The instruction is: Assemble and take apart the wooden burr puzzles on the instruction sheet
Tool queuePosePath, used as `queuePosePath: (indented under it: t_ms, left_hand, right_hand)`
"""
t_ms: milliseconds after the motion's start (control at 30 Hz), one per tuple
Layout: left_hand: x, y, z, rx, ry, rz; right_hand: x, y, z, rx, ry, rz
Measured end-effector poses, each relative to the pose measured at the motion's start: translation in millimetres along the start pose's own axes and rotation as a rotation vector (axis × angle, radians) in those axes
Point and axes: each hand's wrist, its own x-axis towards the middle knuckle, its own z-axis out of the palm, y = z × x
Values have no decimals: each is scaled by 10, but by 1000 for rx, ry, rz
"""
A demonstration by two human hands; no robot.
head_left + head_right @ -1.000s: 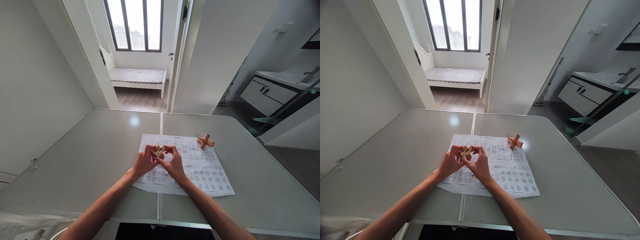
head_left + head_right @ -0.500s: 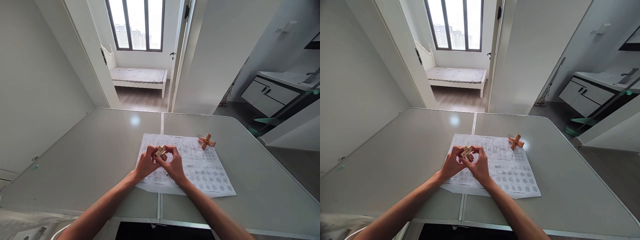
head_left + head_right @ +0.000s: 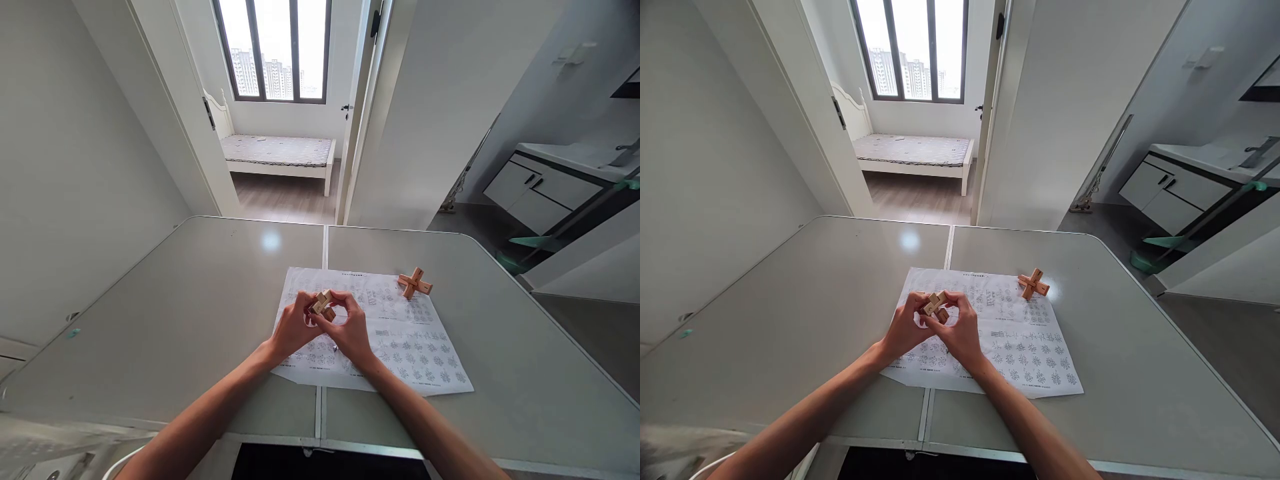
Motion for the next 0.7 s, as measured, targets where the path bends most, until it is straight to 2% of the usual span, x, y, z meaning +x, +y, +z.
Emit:
queuePosePath:
  t_ms: [167, 267, 400, 567, 700]
  left_hand:
    - [15, 16, -5, 79, 115, -90]
    - [77, 64, -60, 24, 219, -131]
    - [175, 74, -155, -90, 321, -215]
    - [217, 9, -188, -235, 323, -272]
    - [216, -5, -174, -323, 296, -271]
  right_hand:
    - [47, 38, -11, -2, -67, -34]
    - [83, 103, -31, -25, -116, -125]
    - [102, 217, -47, -203, -175, -239]
    - [86, 275, -36, -435, -311, -362]
    - [71, 282, -22, -560, -410, -405]
